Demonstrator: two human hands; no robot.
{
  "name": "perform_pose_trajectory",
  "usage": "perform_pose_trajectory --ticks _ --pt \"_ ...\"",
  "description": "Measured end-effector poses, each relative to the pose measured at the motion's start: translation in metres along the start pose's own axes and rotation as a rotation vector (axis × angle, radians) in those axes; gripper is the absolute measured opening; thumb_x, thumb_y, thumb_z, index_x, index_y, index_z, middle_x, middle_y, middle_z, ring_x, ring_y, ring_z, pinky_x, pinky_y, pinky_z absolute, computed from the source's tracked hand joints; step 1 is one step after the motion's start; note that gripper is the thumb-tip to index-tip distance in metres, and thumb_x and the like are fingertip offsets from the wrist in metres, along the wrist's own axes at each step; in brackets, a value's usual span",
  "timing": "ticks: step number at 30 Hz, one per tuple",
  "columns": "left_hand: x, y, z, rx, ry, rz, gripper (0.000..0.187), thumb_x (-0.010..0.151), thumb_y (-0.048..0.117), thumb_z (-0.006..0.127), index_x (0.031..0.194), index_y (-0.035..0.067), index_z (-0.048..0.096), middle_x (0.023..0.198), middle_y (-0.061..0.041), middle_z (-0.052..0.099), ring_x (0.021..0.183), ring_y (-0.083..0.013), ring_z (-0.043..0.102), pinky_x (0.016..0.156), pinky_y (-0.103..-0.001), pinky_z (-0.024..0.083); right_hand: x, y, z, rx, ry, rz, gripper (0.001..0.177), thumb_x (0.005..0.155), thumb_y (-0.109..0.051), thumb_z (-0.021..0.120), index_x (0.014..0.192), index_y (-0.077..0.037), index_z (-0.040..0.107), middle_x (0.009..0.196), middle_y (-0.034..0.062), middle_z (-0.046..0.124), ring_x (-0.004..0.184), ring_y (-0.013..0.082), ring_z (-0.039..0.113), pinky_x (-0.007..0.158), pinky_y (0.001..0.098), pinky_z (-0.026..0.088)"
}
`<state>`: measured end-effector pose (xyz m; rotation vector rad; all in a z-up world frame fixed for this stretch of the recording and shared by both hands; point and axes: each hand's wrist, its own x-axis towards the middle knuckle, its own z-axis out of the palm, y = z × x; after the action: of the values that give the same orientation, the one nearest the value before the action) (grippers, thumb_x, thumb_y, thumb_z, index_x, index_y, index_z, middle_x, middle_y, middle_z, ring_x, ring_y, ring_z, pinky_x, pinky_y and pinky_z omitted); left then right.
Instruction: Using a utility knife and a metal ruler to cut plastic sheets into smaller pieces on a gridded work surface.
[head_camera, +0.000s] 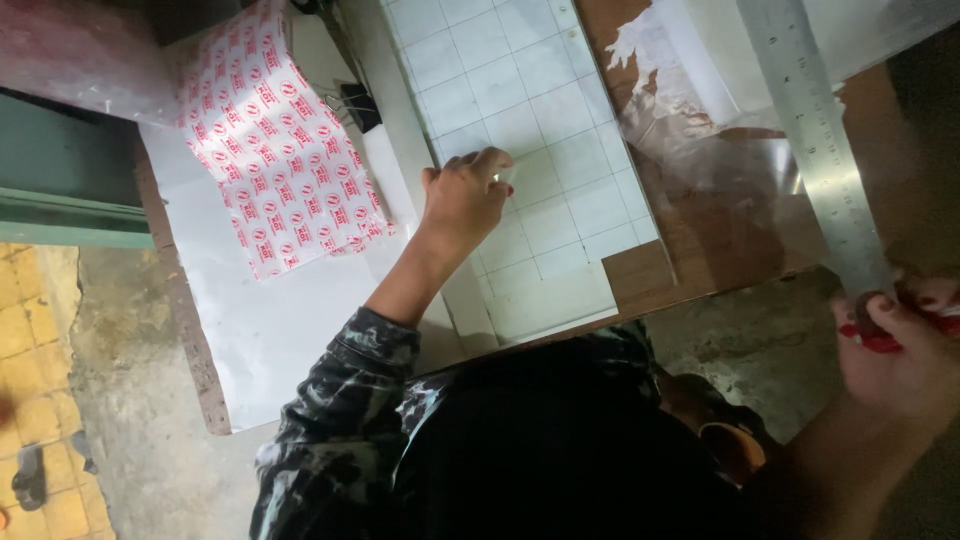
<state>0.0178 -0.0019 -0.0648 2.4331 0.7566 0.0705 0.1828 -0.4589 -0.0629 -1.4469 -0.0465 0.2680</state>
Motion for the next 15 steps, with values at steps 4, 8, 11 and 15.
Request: perform_pose_trajectory --ticks 4,8,11,15 --pt "-0.002 -0.001 0.008 0.048 0.027 -0.005 0.031 0.088 0.012 0.06 0.117 0.02 0.065 0.105 0.002 0.074 0.096 -0.0271 0.066 0.086 -0.05 0.034 0.007 0.035 -0.035 -0.435 -0.123 -0.322 0.041 0.094 0.009 0.065 0.129 -0.002 0.048 0.144 0.0139 0.052 0.146 0.0268 0.049 0.12 0.0447 0.048" --pt "-0.005 0.005 0.006 0.026 0.0 -0.053 0.033 0.089 0.011 0.055 0.119 0.022 0.064 0.111 0.0 0.073 0.1 -0.0284 0.065 0.089 -0.049 0.036 -0.015 0.01 0.027 -0.056 0.177 0.184 0.056 0.086 -0.003 0.068 0.135 -0.026 0.052 0.143 -0.0087 0.062 0.144 0.0147 0.06 0.096 0.0268 0.059" --pt "-0.007 0.006 0.003 -0.019 0.017 -0.014 0.038 0.087 0.006 0.051 0.121 0.02 0.061 0.101 0.001 0.073 0.097 -0.0269 0.065 0.087 -0.048 0.039 -0.038 -0.025 0.083 0.177 -0.118 0.242 0.049 0.089 0.001 0.063 0.12 -0.037 0.057 0.101 -0.0169 0.061 0.091 0.0053 0.056 0.079 0.0231 0.045" --pt "-0.005 0.002 0.005 -0.004 0.02 0.039 0.039 0.09 0.003 0.054 0.125 0.018 0.06 0.095 0.001 0.072 0.092 -0.0288 0.067 0.079 -0.051 0.048 -0.039 0.055 0.029 -1.024 -0.434 -0.499 0.012 0.096 -0.008 0.077 0.108 -0.007 0.074 0.133 0.0088 0.053 0.133 0.0222 0.048 0.122 0.031 0.036"
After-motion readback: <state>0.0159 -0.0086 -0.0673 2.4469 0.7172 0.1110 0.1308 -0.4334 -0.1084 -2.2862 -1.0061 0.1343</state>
